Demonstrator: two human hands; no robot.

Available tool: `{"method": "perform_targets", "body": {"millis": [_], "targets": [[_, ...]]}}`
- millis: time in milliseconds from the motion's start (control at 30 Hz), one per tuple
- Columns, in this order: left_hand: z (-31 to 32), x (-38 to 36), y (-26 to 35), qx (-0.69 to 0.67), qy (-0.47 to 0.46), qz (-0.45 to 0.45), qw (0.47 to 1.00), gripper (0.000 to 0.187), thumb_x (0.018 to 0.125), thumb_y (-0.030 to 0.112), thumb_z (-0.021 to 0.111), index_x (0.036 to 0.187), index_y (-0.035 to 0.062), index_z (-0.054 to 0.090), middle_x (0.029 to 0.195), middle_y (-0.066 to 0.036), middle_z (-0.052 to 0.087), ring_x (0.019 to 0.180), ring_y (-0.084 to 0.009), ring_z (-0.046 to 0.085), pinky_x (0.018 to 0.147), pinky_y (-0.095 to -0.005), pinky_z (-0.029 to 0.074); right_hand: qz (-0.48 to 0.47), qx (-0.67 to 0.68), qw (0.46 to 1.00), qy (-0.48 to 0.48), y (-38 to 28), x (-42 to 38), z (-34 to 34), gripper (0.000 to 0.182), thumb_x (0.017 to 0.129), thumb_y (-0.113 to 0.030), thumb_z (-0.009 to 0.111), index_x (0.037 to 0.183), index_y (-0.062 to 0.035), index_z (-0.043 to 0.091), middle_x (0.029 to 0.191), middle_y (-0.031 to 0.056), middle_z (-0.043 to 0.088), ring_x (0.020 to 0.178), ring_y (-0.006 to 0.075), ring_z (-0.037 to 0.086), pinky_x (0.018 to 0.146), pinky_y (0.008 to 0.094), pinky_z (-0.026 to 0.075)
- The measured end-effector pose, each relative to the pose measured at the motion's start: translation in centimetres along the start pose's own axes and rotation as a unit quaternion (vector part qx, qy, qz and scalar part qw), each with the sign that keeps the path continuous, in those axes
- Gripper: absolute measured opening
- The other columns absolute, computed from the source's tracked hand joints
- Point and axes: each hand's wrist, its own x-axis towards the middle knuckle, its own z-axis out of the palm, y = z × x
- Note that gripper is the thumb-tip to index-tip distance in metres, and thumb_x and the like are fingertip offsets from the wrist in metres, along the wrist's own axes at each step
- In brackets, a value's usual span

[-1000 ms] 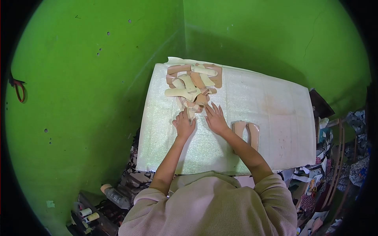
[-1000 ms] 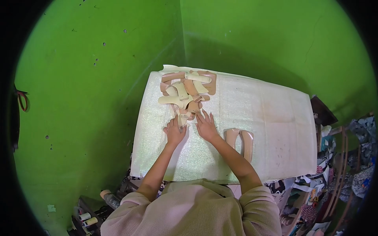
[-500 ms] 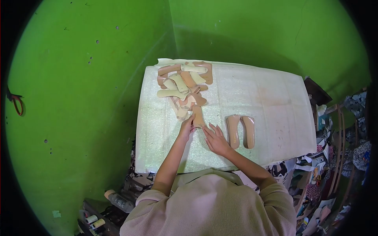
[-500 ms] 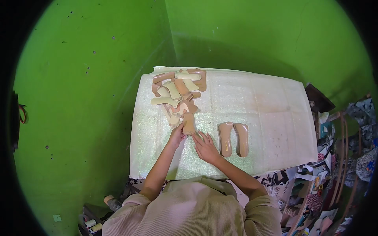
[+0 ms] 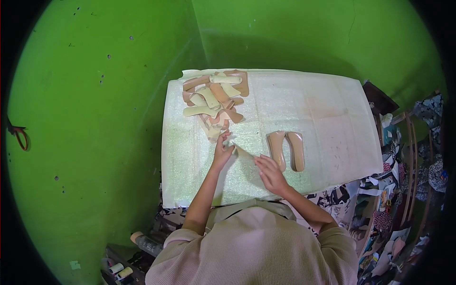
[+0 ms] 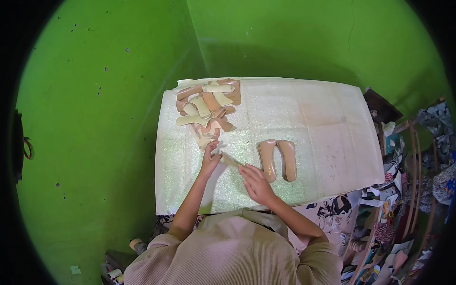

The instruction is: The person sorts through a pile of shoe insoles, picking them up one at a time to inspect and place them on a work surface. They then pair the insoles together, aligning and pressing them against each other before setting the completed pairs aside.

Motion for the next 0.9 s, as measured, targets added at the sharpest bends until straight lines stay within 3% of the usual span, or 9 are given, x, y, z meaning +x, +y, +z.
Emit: {"method": "perform_targets", "body": {"millis": [67,100,200,300,433,600,700,800,900], "targets": [[-0.4,-0.5,2.7,0.061,-0.082,0.094,0.99,0.038,0.074,-0.003,0.057,0.112,0.0031,0.052,0.118,-0.006,0.053,0.113,-0.0163,0.046,0.096,-0.0306,0.034,0.032,0.105,0.992,0.055,0.0,0.3,-1.2,0.033,0.087,-0.006,0.047,0.119,0.0022,0.05,0.124,0.0148,0.048,0.116,0.0302,0.044,0.098,0.0362,0.034],[-0.6,-0.7,3.4,0.05,-0.136,0.059,0.988,0.036,0.076,0.0,0.059,0.111,0.0032,0.054,0.112,-0.007,0.056,0.108,-0.0163,0.05,0.097,-0.0295,0.035,0.044,0.105,0.99,0.089,-0.8,0.9,-2.2,0.03,0.087,-0.004,0.048,0.115,0.0028,0.053,0.121,0.0169,0.049,0.109,0.0282,0.05,0.093,0.0328,0.038],[0.2,-1.4,4.2,0.016,-0.188,-0.003,0.982,0.029,0.079,0.004,0.061,0.107,0.002,0.057,0.104,-0.006,0.06,0.1,-0.0148,0.054,0.093,-0.0289,0.038,0.096,0.135,0.978,0.124,0.9,1.6,-3.9,0.028,0.086,-0.001,0.05,0.112,0.0024,0.055,0.118,0.0151,0.052,0.107,0.0242,0.052,0.09,0.0308,0.04],[1.7,-1.9,4.8,0.059,-0.224,0.001,0.973,0.026,0.081,0.008,0.063,0.105,0.0011,0.057,0.101,-0.005,0.061,0.092,-0.0114,0.056,0.085,-0.0257,0.042,0.117,0.217,0.951,0.187,2.8,2.7,-4.7,0.023,0.086,-0.002,0.052,0.108,0.002,0.058,0.113,0.0117,0.055,0.104,0.0172,0.052,0.086,0.0267,0.042],[4.2,-2.5,4.1,-0.02,-0.251,-0.04,0.967,0.021,0.083,0.006,0.061,0.104,0.0013,0.058,0.094,-0.001,0.06,0.084,-0.0068,0.056,0.076,-0.021,0.044,0.14,0.264,0.928,0.223,5.7,3.2,-5.3,0.02,0.087,-0.003,0.052,0.105,0.0029,0.059,0.108,0.0099,0.057,0.096,0.013,0.055,0.08,0.0235,0.044],[7.4,-3.5,4.2,-0.044,-0.266,-0.086,0.959,0.021,0.084,0.007,0.06,0.103,0.0003,0.056,0.084,0.001,0.057,0.078,-0.0045,0.054,0.072,-0.0198,0.044,0.219,0.302,0.915,0.153,8.6,3.8,-6.8,0.019,0.086,-0.003,0.052,0.102,0.0053,0.06,0.094,0.0074,0.062,0.086,0.0101,0.057,0.077,0.0221,0.045],[9.2,-3.9,2.9,-0.01,-0.281,-0.069,0.957,0.019,0.085,0.008,0.059,0.102,0.0004,0.056,0.086,0.001,0.056,0.08,-0.0044,0.054,0.072,-0.0203,0.044,0.261,0.294,0.915,0.093,10.2,4.0,-7.8,0.019,0.086,-0.004,0.052,0.099,0.0062,0.061,0.089,0.0071,0.064,0.082,0.0097,0.058,0.075,0.0221,0.046],[10.3,-4.3,2.4,0.059,-0.271,-0.019,0.961,0.022,0.083,0.009,0.061,0.103,0.0007,0.056,0.088,-0.002,0.058,0.08,-0.0087,0.056,0.072,-0.0237,0.045,0.277,0.267,0.922,0.05,11.4,4.7,-8.5,0.019,0.085,-0.005,0.053,0.098,0.0064,0.062,0.089,0.0079,0.064,0.08,0.01,0.058,0.074,0.0225,0.046],[10.6,-4.8,2.7,0.187,-0.164,0.185,0.951,0.028,0.079,0.015,0.063,0.103,0.002,0.057,0.09,-0.009,0.06,0.077,-0.0217,0.059,0.067,-0.0301,0.046,0.288,0.243,0.926,0.035,13.5,4.9,-8.0,0.02,0.085,-0.006,0.053,0.099,0.006,0.062,0.09,0.0082,0.064,0.08,0.0101,0.058,0.074,0.0228,0.046]]}}
